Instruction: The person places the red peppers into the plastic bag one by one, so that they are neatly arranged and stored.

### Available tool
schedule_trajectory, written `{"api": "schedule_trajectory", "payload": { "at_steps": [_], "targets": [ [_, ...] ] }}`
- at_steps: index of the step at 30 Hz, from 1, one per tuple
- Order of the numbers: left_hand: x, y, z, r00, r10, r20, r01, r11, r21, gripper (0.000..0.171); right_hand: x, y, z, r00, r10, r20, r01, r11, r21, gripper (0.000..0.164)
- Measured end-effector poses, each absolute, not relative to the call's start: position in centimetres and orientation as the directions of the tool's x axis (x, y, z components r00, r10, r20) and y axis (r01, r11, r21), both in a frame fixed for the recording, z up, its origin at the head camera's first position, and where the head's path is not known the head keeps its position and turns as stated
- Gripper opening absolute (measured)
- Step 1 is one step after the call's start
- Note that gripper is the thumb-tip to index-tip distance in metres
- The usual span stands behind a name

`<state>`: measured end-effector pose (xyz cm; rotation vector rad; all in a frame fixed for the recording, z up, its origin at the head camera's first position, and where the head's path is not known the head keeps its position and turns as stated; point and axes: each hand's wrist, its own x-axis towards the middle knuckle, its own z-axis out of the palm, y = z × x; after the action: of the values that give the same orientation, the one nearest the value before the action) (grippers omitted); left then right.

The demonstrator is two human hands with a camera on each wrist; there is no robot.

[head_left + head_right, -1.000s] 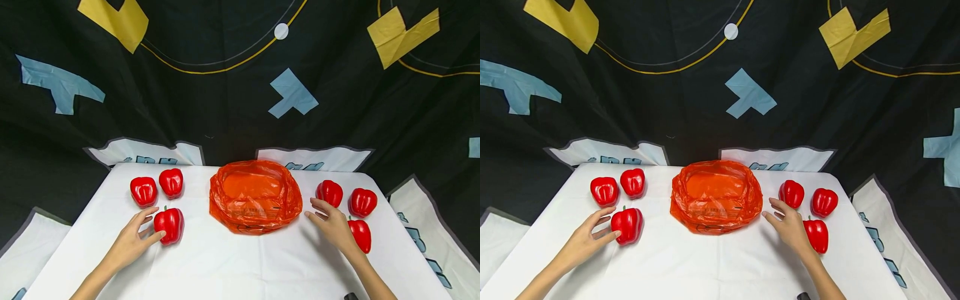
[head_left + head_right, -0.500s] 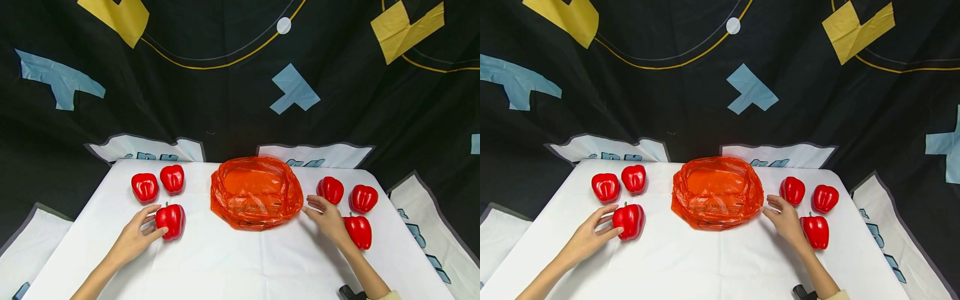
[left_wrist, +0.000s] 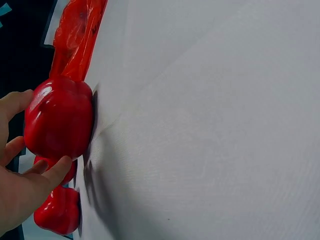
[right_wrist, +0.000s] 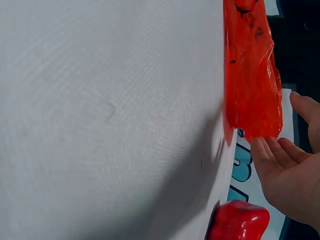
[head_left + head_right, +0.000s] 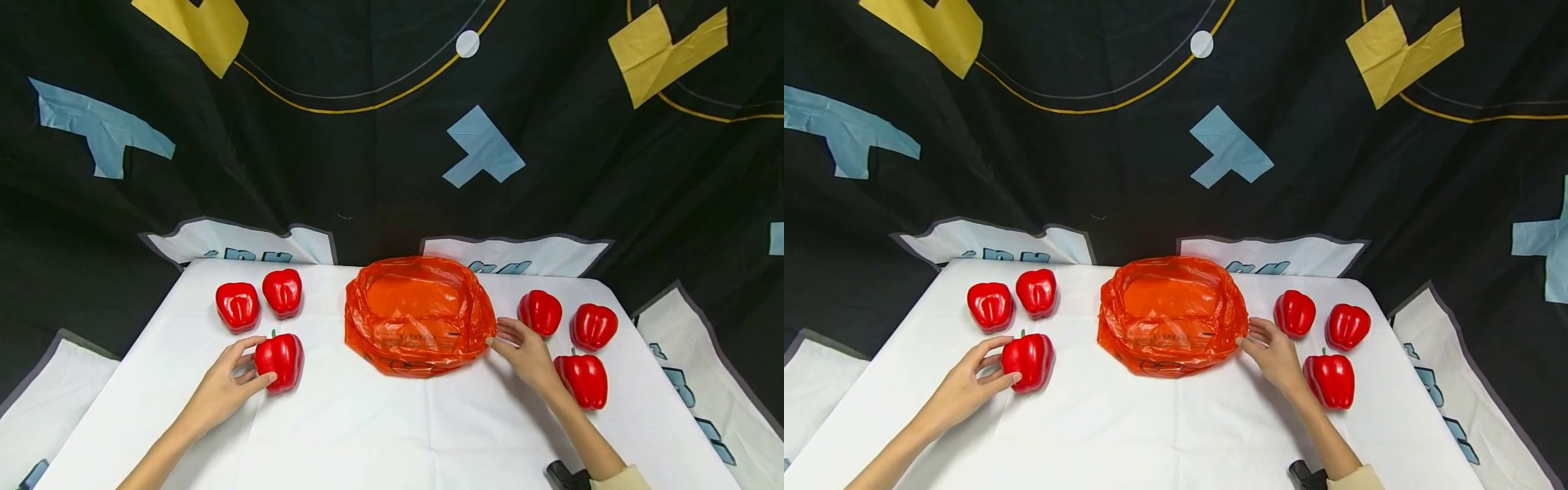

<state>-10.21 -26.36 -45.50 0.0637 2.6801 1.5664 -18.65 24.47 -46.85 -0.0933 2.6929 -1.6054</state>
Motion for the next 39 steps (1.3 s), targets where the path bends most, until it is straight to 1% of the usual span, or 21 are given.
{"api": "schedule_trajectory", "payload": {
  "at_steps": [11, 17, 22, 28, 39],
  "targets": [
    [-10.4, -26.4, -46.0, -0.998, 0.059, 0.004, 0.032, 0.485, 0.874, 0.071, -19.1, 24.1, -47.2, -0.999, -0.030, 0.023, -0.034, 0.464, -0.885, 0.053],
    [-10.4, -26.5, -46.1, -0.998, 0.064, 0.017, 0.046, 0.495, 0.868, 0.074, -19.4, 24.0, -47.6, -1.000, -0.003, -0.010, 0.007, 0.476, -0.879, 0.054],
    [-10.4, -26.4, -46.2, -0.998, 0.059, -0.007, 0.024, 0.508, 0.861, 0.077, -19.6, 23.8, -47.7, -0.999, 0.022, -0.041, 0.046, 0.470, -0.881, 0.054],
    [-10.2, -26.3, -46.2, -0.998, 0.052, -0.024, 0.006, 0.509, 0.861, 0.076, -19.6, 23.6, -47.7, -0.996, 0.047, -0.072, 0.085, 0.469, -0.879, 0.051],
    [-10.6, -26.2, -46.4, -0.999, 0.005, -0.037, -0.029, 0.532, 0.846, 0.075, -19.8, 23.7, -48.0, -0.997, 0.050, -0.058, 0.075, 0.477, -0.876, 0.046]
  ]
}}
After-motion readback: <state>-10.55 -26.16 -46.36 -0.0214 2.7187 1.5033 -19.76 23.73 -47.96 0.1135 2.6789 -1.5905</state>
